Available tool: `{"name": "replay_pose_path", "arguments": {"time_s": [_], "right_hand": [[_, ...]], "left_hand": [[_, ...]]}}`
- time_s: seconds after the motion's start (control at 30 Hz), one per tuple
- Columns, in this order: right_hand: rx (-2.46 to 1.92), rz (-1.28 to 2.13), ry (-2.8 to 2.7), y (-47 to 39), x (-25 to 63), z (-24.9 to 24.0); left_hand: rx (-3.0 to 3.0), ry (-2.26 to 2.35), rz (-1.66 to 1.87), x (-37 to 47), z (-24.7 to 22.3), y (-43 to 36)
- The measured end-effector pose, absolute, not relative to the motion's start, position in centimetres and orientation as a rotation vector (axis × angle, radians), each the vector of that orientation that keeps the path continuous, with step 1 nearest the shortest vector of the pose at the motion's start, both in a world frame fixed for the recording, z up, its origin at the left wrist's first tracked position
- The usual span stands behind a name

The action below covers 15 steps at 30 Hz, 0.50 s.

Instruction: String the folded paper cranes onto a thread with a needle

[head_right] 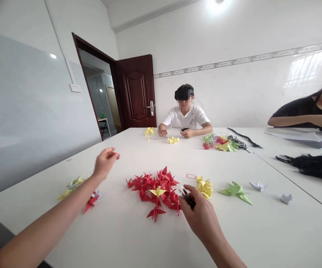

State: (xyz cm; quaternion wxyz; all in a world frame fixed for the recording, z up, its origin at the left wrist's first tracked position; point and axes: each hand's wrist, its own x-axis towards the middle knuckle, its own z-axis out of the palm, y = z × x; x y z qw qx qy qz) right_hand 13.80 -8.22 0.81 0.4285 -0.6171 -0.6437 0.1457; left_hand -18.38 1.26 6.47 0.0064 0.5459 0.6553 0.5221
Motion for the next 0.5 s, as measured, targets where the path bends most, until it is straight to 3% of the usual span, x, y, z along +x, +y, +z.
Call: {"name": "replay_pose_path", "arguments": {"time_s": [0.17,0.5], "right_hand": [[-1.404,0.371,-1.615,-9.1,13.2,1.5],[-1.241,0.342,-1.847,-10.1,12.5,1.0]], "left_hand": [[1.754,1.137,1.446,-6.2,2.9,-3.8],[2.061,1.001,1.354,-6.6,1.1,-6.7]]}}
